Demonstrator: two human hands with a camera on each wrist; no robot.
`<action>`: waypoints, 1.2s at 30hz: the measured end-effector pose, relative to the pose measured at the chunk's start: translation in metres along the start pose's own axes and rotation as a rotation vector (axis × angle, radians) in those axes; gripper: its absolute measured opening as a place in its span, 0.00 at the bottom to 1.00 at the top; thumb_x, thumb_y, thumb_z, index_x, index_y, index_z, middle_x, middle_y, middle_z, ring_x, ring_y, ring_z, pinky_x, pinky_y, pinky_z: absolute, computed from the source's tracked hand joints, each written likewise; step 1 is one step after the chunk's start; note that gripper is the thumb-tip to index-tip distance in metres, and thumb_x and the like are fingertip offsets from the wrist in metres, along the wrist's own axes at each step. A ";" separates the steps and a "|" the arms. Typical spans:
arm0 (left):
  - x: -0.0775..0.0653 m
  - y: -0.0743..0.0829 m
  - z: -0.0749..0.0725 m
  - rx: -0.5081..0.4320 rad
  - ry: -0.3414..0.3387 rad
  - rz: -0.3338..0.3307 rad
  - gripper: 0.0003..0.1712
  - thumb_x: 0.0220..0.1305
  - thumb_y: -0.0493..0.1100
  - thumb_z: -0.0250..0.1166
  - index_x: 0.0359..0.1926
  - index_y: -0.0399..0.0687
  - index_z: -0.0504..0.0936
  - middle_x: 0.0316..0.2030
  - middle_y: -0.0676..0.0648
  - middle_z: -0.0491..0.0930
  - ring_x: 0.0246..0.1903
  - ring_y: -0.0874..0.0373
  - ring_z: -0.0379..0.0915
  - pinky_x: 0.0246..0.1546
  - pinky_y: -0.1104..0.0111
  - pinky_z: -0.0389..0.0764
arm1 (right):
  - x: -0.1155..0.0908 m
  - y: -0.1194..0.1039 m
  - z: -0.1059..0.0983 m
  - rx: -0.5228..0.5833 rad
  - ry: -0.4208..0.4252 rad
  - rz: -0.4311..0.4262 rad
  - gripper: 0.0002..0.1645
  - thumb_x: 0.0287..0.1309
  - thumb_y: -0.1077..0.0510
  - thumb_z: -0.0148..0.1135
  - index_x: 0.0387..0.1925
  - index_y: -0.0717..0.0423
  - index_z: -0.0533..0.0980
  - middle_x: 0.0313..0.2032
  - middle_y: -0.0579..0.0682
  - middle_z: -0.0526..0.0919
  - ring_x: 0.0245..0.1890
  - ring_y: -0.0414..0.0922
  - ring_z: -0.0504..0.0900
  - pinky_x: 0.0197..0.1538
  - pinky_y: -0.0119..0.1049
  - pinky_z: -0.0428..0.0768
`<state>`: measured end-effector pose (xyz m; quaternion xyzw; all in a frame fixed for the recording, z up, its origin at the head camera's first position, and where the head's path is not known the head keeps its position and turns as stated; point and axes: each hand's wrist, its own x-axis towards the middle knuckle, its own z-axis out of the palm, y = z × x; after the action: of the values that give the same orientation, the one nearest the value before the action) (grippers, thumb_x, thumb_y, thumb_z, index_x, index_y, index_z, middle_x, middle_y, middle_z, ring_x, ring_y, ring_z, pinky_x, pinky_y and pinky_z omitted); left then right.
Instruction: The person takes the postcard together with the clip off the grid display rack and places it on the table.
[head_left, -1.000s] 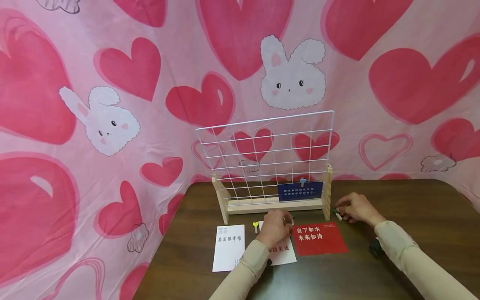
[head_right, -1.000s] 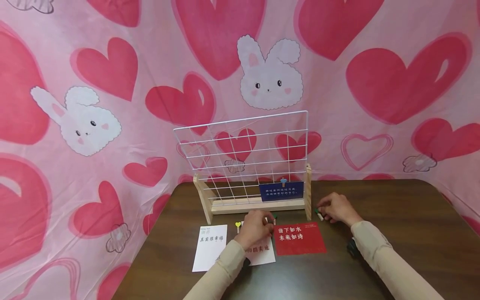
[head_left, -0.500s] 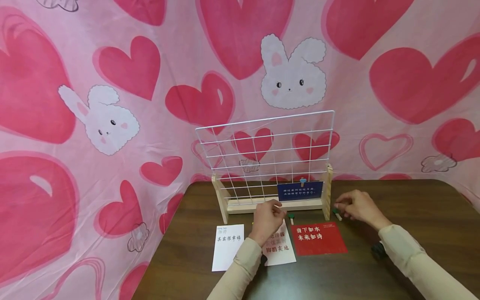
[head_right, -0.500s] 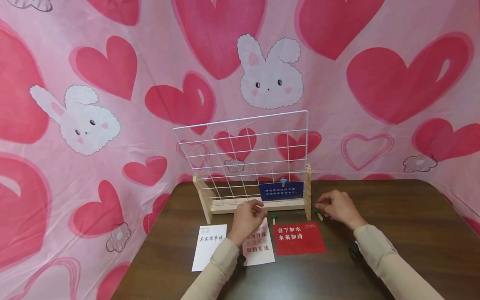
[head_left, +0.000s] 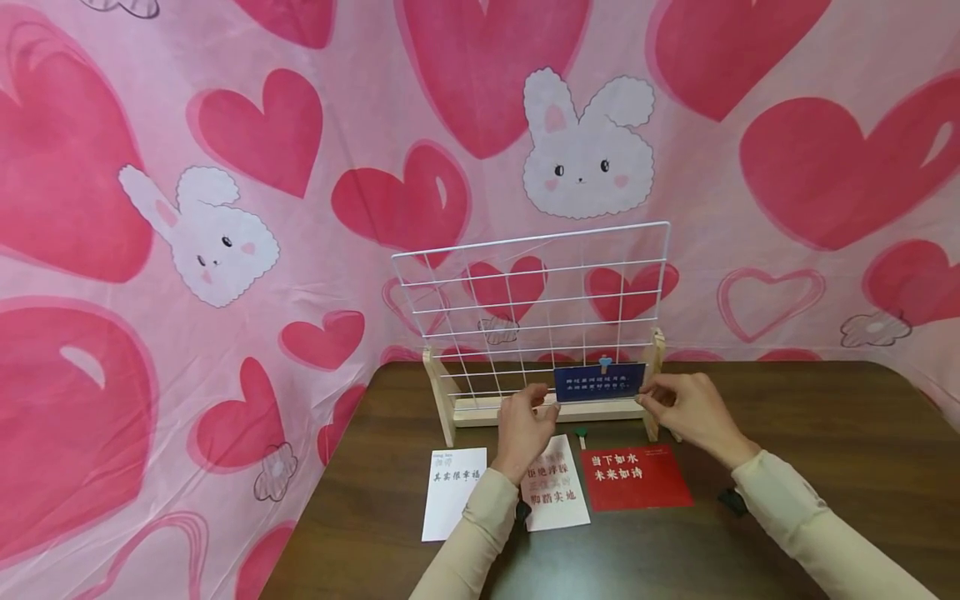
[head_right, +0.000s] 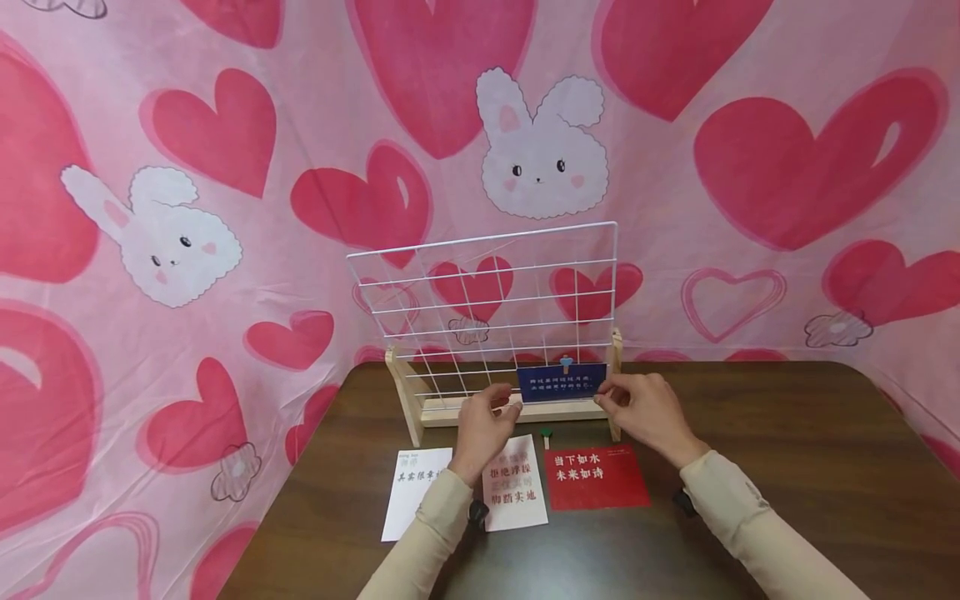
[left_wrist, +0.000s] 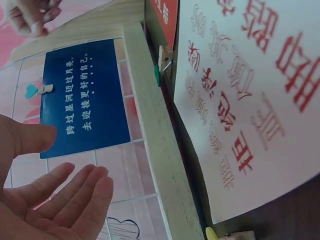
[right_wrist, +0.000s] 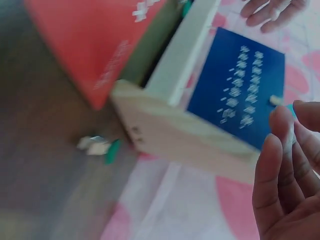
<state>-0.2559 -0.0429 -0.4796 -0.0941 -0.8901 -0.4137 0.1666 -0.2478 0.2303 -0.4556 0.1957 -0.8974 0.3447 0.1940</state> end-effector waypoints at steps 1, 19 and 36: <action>0.001 0.000 0.000 -0.008 0.005 -0.003 0.19 0.63 0.40 0.72 0.54 0.40 0.87 0.49 0.41 0.90 0.48 0.50 0.90 0.50 0.61 0.88 | 0.002 -0.003 0.001 -0.004 0.003 -0.004 0.06 0.54 0.63 0.77 0.35 0.57 0.88 0.24 0.47 0.89 0.21 0.32 0.79 0.26 0.28 0.79; 0.011 0.007 0.001 -0.082 0.049 0.009 0.20 0.63 0.39 0.72 0.56 0.41 0.86 0.50 0.41 0.90 0.51 0.48 0.88 0.50 0.58 0.89 | 0.033 -0.025 0.014 -0.020 0.012 -0.011 0.24 0.58 0.63 0.75 0.57 0.60 0.83 0.26 0.52 0.88 0.21 0.38 0.79 0.25 0.29 0.78; 0.012 0.010 0.004 -0.087 -0.024 0.048 0.23 0.64 0.37 0.71 0.60 0.40 0.84 0.51 0.39 0.90 0.50 0.44 0.89 0.48 0.58 0.90 | 0.047 -0.023 0.024 -0.046 0.010 -0.004 0.23 0.62 0.65 0.70 0.59 0.61 0.83 0.19 0.48 0.81 0.18 0.37 0.71 0.19 0.31 0.67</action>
<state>-0.2648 -0.0332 -0.4701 -0.1274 -0.8708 -0.4466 0.1616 -0.2814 0.1877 -0.4374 0.1914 -0.9037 0.3244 0.2036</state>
